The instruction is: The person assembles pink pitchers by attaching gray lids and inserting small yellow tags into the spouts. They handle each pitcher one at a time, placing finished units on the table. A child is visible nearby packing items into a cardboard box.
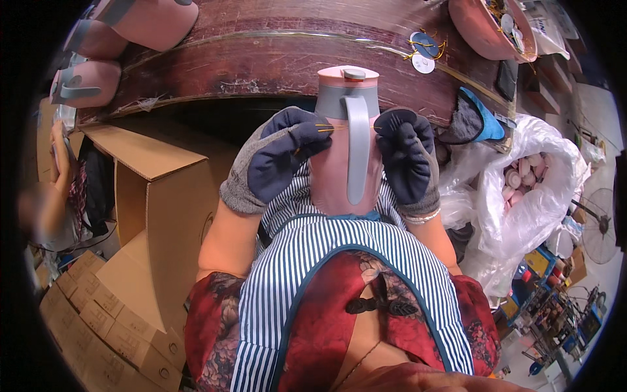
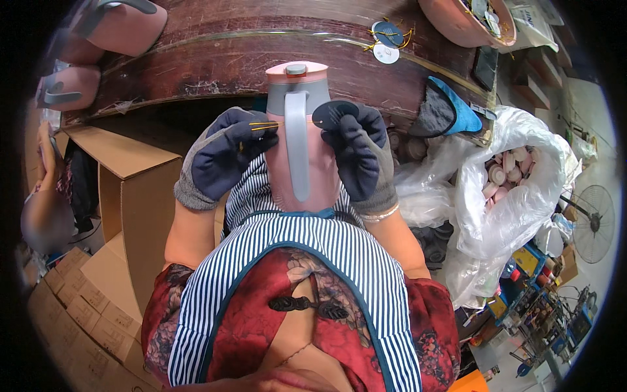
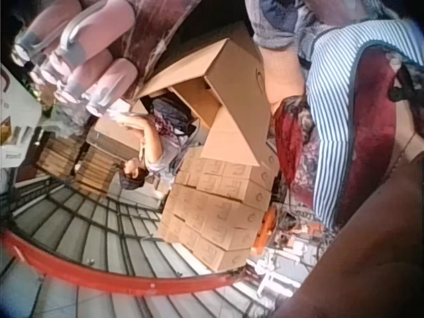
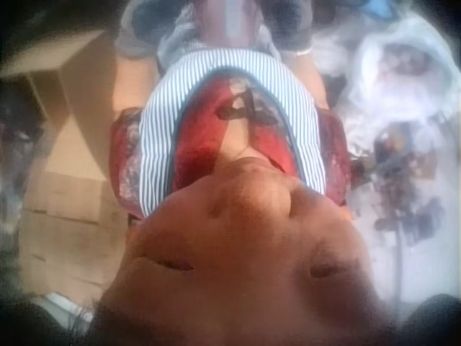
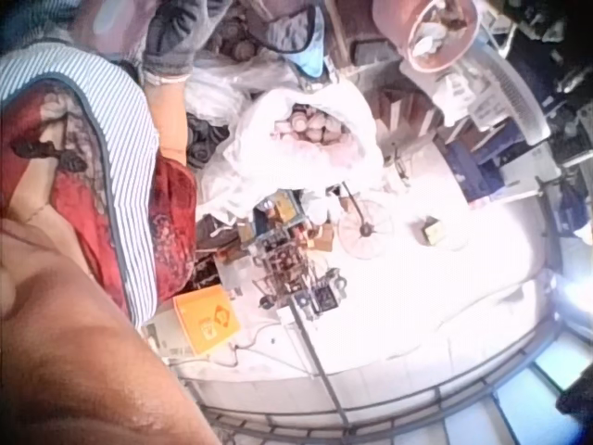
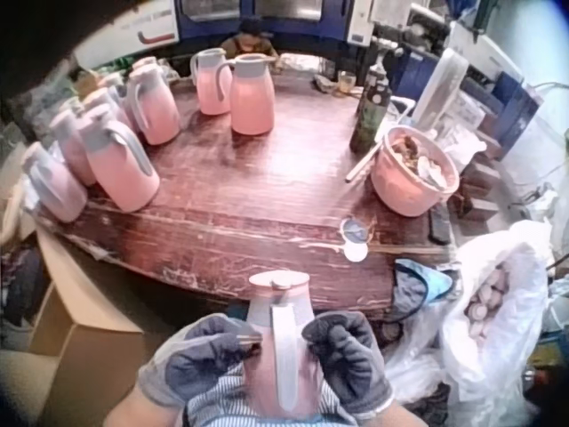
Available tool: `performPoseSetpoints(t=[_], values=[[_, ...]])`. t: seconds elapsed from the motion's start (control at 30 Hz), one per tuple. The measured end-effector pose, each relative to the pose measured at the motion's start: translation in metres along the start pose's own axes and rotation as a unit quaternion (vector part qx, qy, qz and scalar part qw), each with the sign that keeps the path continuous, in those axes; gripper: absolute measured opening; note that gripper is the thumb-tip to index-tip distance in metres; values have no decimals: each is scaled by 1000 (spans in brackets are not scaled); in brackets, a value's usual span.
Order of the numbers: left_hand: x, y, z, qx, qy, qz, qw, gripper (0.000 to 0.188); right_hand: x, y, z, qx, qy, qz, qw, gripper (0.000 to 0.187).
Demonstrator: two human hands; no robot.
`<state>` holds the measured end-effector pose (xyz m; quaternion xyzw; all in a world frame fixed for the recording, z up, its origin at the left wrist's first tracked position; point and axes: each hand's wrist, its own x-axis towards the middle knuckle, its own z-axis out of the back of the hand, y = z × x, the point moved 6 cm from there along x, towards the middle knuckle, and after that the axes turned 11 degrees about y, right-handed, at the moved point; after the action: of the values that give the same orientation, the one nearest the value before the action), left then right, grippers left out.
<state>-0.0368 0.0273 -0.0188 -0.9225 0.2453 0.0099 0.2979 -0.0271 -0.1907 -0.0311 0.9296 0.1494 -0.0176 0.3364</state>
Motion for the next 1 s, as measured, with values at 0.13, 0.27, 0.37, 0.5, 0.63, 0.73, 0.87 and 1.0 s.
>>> performPoseSetpoints(t=[0.13, 0.27, 0.37, 0.5, 0.63, 0.73, 0.87, 1.0], values=[[6, 1, -2, -22, 11, -18, 1000, 24, 9, 12, -24, -91, 35, 35, 995, 17], [4, -1, 8, -3, 14, 13, 1000, 22, 16, 15, -17, -173, 41, 14, 984, 15], [-2, -3, 12, -8, 44, 34, 998, 20, 12, 12, -12, -194, 67, 13, 979, 20], [-3, -11, 4, -37, 112, -29, 993, 11, 8, 10, 0, -242, 144, 48, 958, 26], [7, -17, -6, -149, 136, -80, 976, 29, 13, 11, -3, -199, 99, 17, 975, 30], [22, -23, -18, -155, 172, -96, 968, 44, 20, 14, -8, -168, 10, -11, 986, 25], [40, -38, -36, 310, 117, -82, 940, 52, 22, 33, -25, -249, 10, 45, 967, 22], [37, -54, -66, 516, 114, -80, 845, 65, 38, 52, -66, -486, 165, 144, 846, 32]])
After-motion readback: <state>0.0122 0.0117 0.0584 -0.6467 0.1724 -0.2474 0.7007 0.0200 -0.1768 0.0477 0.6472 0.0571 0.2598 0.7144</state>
